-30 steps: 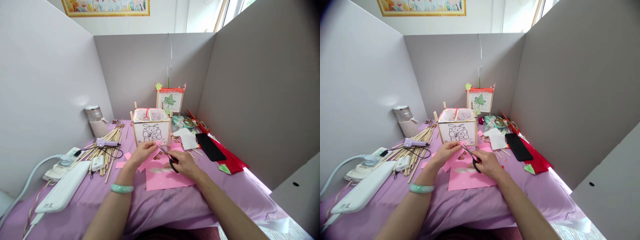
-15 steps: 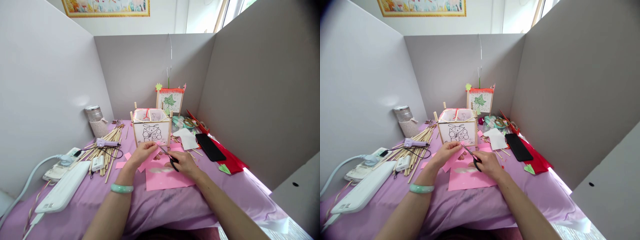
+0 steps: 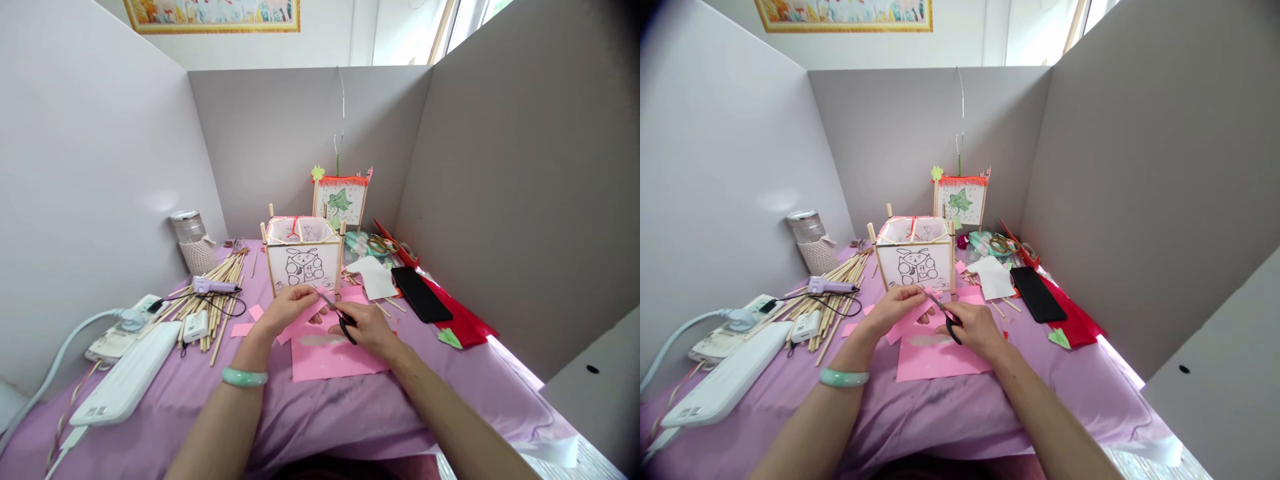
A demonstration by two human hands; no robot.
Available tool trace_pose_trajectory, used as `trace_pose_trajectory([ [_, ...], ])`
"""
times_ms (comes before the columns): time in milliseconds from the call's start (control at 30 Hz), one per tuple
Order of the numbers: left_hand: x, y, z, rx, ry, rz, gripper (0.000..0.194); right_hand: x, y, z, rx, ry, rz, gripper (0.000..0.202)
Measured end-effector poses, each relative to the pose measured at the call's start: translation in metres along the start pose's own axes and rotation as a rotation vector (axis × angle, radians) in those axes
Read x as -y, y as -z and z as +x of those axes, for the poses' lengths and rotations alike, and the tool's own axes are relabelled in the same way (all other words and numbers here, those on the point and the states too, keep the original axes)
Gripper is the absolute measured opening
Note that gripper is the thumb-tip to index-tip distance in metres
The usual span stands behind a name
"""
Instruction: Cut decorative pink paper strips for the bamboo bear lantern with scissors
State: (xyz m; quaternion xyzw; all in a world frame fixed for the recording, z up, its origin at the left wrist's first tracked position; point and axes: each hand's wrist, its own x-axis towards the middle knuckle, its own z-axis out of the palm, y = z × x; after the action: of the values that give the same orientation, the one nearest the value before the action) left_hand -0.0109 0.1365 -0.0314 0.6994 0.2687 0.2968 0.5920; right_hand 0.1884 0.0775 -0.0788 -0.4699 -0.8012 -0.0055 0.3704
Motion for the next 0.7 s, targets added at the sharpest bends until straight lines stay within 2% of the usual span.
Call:
trace_pose_trajectory([
  [500, 0.006, 0.0015, 0.0021, 0.051, 0.0, -0.01, 0.029, 0.0058, 0.0015, 0.0006, 0.015, -0.014, -0.012, 0.048],
  [700, 0.0052, 0.0017, 0.0008, 0.044, -0.001, 0.01, 0.026, 0.0042, 0.0009, 0.0011, 0.014, -0.02, -0.03, 0.043],
])
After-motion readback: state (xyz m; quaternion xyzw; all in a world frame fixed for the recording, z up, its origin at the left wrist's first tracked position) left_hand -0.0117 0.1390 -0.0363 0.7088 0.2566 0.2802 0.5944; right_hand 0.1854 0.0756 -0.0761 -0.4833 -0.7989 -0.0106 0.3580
